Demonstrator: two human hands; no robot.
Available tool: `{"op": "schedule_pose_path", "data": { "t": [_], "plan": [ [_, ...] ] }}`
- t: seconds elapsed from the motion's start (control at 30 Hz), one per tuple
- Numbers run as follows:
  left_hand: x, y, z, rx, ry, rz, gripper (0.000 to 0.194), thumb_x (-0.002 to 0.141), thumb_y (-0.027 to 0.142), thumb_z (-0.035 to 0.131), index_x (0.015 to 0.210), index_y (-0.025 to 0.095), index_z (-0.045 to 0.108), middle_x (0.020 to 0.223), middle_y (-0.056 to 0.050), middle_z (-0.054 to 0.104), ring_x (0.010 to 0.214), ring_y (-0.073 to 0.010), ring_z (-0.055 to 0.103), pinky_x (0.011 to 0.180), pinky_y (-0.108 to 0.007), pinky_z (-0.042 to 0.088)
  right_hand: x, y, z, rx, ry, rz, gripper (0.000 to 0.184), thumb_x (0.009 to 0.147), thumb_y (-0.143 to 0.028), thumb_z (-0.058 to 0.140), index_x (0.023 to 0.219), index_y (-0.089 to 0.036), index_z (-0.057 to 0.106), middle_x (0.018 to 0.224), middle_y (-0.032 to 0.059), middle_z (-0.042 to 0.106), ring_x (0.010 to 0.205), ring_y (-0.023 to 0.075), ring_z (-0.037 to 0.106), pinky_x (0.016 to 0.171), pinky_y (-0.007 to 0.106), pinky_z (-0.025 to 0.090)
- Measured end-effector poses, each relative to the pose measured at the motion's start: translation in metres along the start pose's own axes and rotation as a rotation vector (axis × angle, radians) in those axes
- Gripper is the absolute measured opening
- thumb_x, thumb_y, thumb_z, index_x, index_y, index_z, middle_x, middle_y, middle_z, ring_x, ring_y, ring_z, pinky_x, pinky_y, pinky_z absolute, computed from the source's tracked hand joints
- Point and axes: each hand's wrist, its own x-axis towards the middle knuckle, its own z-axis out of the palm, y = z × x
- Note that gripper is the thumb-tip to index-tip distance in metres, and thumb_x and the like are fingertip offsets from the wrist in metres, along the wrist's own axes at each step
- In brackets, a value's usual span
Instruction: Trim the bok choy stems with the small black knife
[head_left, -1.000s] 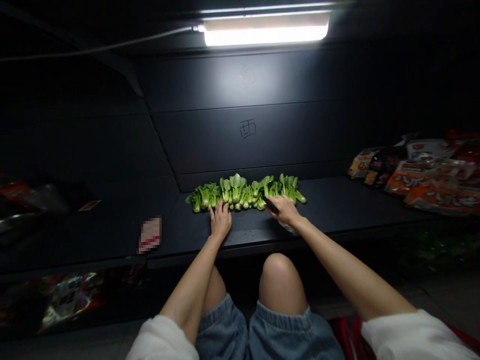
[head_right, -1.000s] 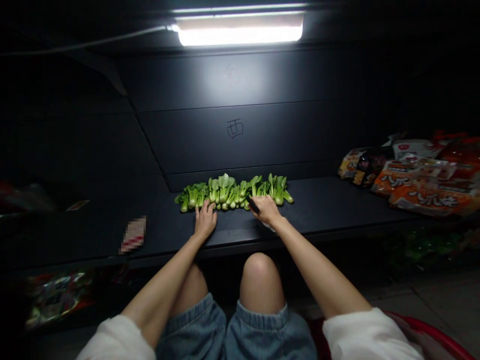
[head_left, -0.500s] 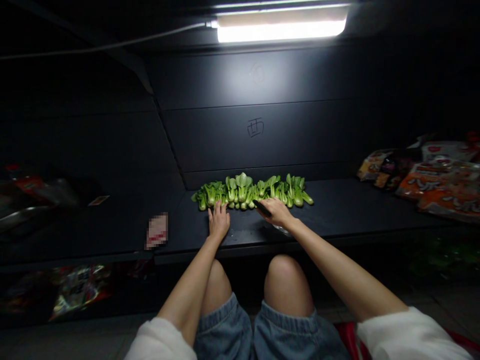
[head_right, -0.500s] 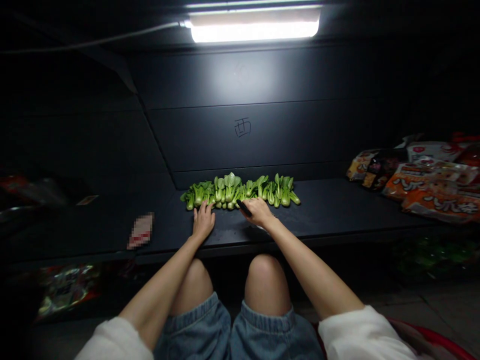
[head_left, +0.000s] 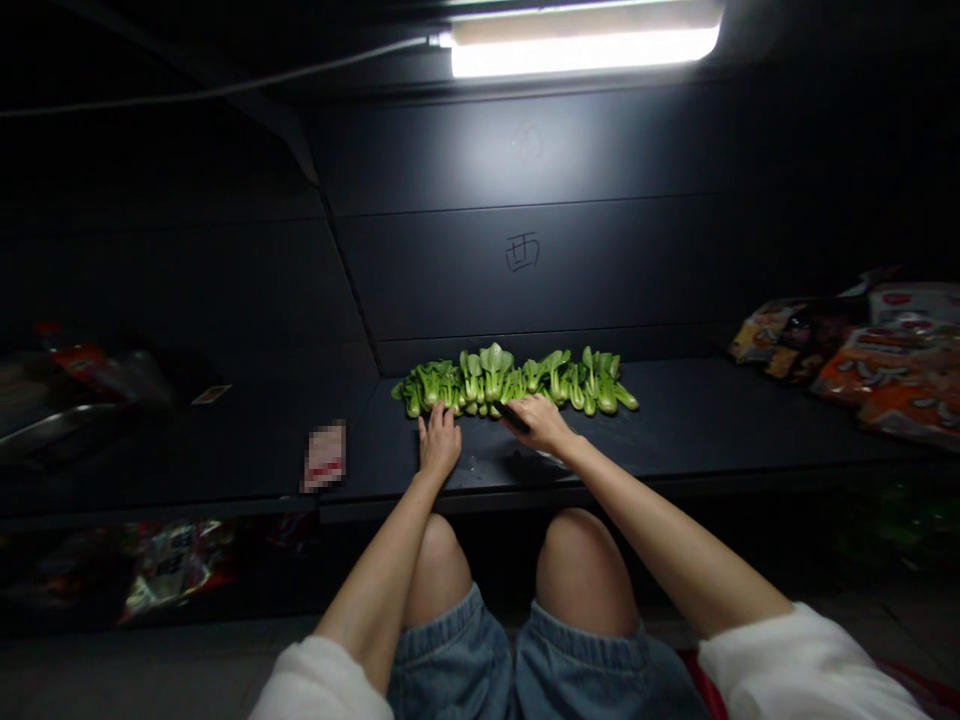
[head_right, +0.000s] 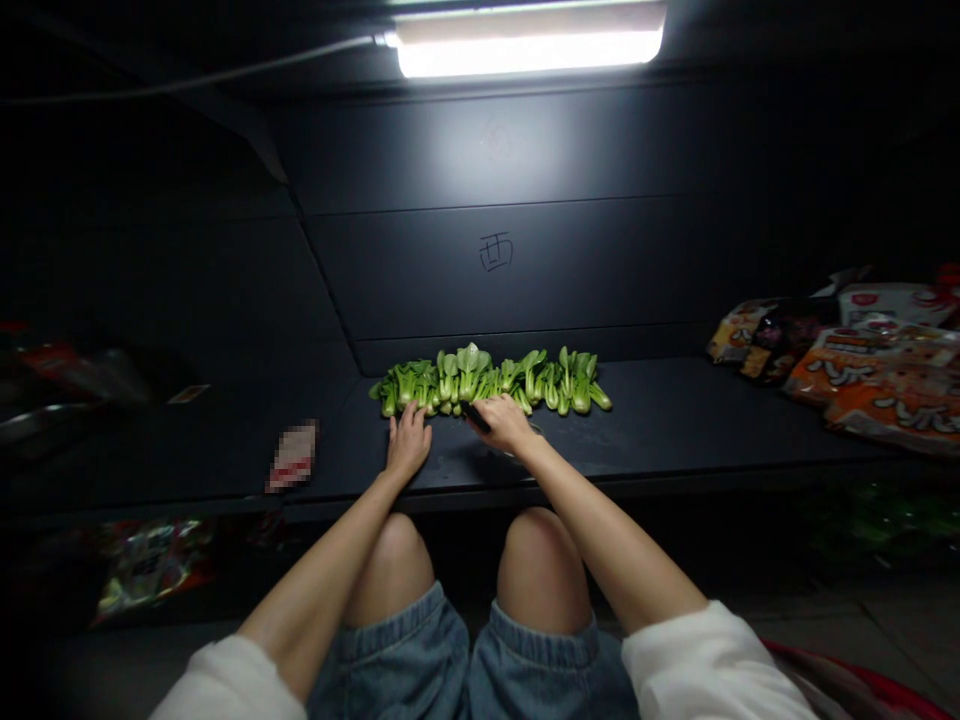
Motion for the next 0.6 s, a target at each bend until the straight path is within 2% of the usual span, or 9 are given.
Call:
{"op": "schedule_pose_path", "data": {
  "t": [0.23,0.37,0.6],
  "plan": [
    [-0.001,-0.003,-0.001,0.017,-0.007,0.005,0.042,0.089,0.020,0.042,0.130,0.014,0.053,0.147,-0.016,0.045,0.139,-0.0276,0.038,0.113,-0.056,0.030,0.011,-0.015,-0.003,0.044,-0.020,-0.023,0.033,0.096,-0.038,0.046,0.113,-0.014,0.062,0.104,0.0127,0.071,0.098,0.0222,0.063,0.083,0.032,0.035],
    [0.000,-0.004,-0.004,0.012,-0.010,0.006,0.042,0.089,0.019,0.042,0.129,0.014,0.053,0.146,-0.017,0.046,0.139,-0.0272,0.038,0.113,-0.056,0.031,0.013,-0.020,0.003,0.034,-0.001,-0.024,0.028,0.095,-0.034,0.047,0.107,-0.015,0.065,0.101,0.0133,0.072,0.094,0.0230,0.064,0.084,0.034,0.036],
    [-0.001,-0.012,-0.007,0.016,-0.007,0.006,0.043,0.089,0.018,0.041,0.130,0.014,0.053,0.147,-0.016,0.045,0.140,-0.0274,0.037,0.113,-0.055,0.031,0.007,-0.005,0.009,0.135,0.108,0.020,0.029,0.092,-0.037,0.051,0.108,-0.017,0.064,0.100,0.0113,0.072,0.093,0.0212,0.064,0.082,0.030,0.040]
  ]
}}
